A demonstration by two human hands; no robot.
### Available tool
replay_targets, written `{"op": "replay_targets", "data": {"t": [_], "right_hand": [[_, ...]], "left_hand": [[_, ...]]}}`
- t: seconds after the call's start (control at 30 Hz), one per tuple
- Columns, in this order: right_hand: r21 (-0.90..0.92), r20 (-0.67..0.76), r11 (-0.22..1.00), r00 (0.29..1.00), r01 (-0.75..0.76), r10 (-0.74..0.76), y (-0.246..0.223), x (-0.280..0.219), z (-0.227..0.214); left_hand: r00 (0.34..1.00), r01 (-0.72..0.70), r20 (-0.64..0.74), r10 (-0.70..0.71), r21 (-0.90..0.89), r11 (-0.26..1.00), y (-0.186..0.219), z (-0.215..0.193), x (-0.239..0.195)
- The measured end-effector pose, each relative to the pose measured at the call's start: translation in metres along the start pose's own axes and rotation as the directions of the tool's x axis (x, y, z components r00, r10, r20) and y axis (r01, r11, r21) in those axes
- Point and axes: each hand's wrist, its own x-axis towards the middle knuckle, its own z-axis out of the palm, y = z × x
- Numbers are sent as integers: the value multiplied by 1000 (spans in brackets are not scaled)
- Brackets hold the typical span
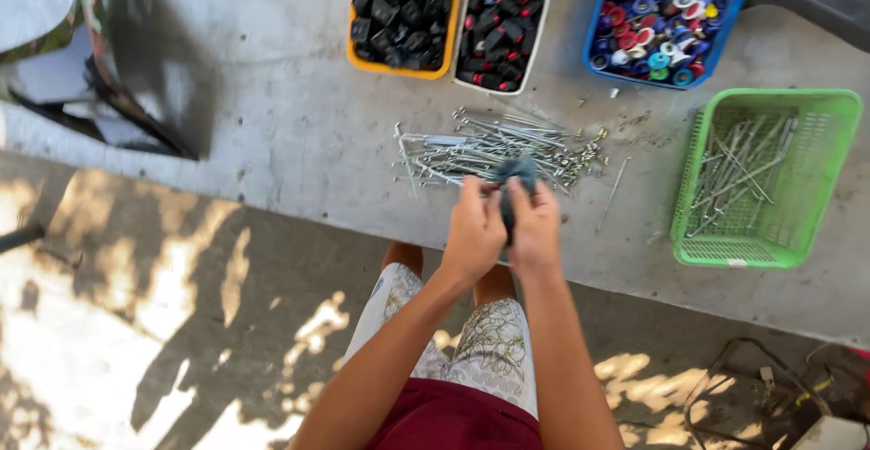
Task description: The person wipes long metal fasteners and small nuts with a cloth on a workbench. They pick up the fasteners from a pile, wipe them individually, and place them into a green basket. The person also gathers small nuts from the table and wipes them with the cloth.
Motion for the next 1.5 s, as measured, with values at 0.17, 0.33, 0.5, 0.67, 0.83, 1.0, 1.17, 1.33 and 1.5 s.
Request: {"op": "replay_targets", "data": {"t": [0.17, 0.33, 0.5, 0.67, 0.83, 1.0, 1.17, 1.33, 1.5], "right_hand": [[-48, 64, 992, 991, 116, -113, -49, -10, 37], [70, -51, 981, 983, 182, -179, -94, -22, 35], [-190, 21, 975, 993, 114, -112, -91, -42, 40], [-112, -35, 975, 980, 190, -195, -117, -28, 41], [68, -143, 960, 955, 271, -260, -115, -23, 23], [13, 122, 1000, 992, 10, -11, -53, -25, -3], [-88, 125, 984, 982, 153, -142, -77, -10, -16], [-221, 224, 964, 970, 148, -98, -65, -28, -10], [-92, 217, 995, 976, 43, -22, -28, -54, -11]], "left_hand": [[999, 15, 50, -8, -137, 990, -2, -22, -3], [985, -10, 165, 40, -179, 984, -4, -27, -29], [999, -18, 41, 30, -265, 964, -4, -21, -23], [980, 10, 188, 67, -382, 924, -1, -8, -15], [960, -52, 247, 134, -316, 947, 8, -6, -9], [981, 37, 185, 56, -461, 887, 19, -2, -7], [982, -150, 93, 167, -170, 974, 24, -20, 23], [954, -236, 123, 273, -252, 938, 57, -17, 34], [960, -261, 39, 277, -234, 937, 71, -7, 41]]}}
